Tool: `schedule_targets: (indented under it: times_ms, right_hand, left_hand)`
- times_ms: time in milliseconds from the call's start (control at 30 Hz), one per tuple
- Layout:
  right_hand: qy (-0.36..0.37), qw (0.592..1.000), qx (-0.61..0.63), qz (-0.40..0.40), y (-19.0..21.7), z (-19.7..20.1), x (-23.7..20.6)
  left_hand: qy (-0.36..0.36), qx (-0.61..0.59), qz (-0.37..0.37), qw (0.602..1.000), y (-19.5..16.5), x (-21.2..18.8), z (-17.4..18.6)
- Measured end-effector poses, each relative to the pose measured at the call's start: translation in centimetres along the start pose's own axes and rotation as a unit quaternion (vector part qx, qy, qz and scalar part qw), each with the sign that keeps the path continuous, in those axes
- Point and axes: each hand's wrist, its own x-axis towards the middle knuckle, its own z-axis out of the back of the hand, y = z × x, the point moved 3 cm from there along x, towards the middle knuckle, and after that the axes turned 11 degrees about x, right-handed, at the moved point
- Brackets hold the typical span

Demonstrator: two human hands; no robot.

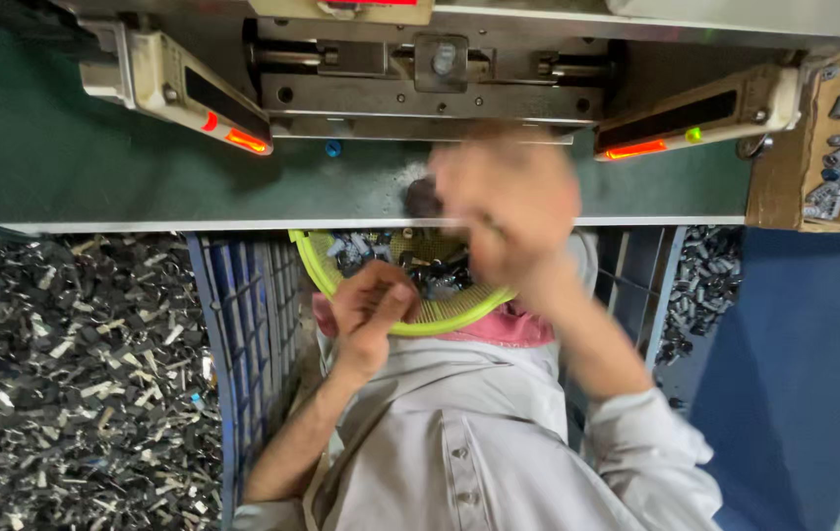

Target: The person sits at a machine workstation and sorts small metal parts one at a time from a blue bin, placing selected parts into a green sieve basket on their lap and feeding some parts into the machine in front of them. They repeatedly pick up parts, turn them in their fingers, and set them down in different containers.

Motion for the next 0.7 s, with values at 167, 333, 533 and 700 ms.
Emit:
schedule_targets:
  times_ms: [167,333,533,700]
  right_hand:
    - [-0.012,0.853,0.347,-0.390,0.5,-6.1,-10.1]
    - [-0.087,0.927,0.221,-0.291,1.4,-6.0,-13.5]
    - [-0.185,0.849,0.394,-0.299,0.5,-5.9,-14.0]
    - [-0.200,0.831,0.413,-0.316,-0.5,-6.9,-14.2]
  left_hand:
    - [-0.054,0.050,-0.067,0.995,-3.6,0.5,0.1]
    - [-0.032,0.267,-0.187,0.945,-6.3,1.8,-1.4]
    - [0.012,0.354,-0.144,0.924,-6.2,2.5,-1.2]
    - [0.007,0.309,-0.126,0.943,-6.7,2.2,-1.2]
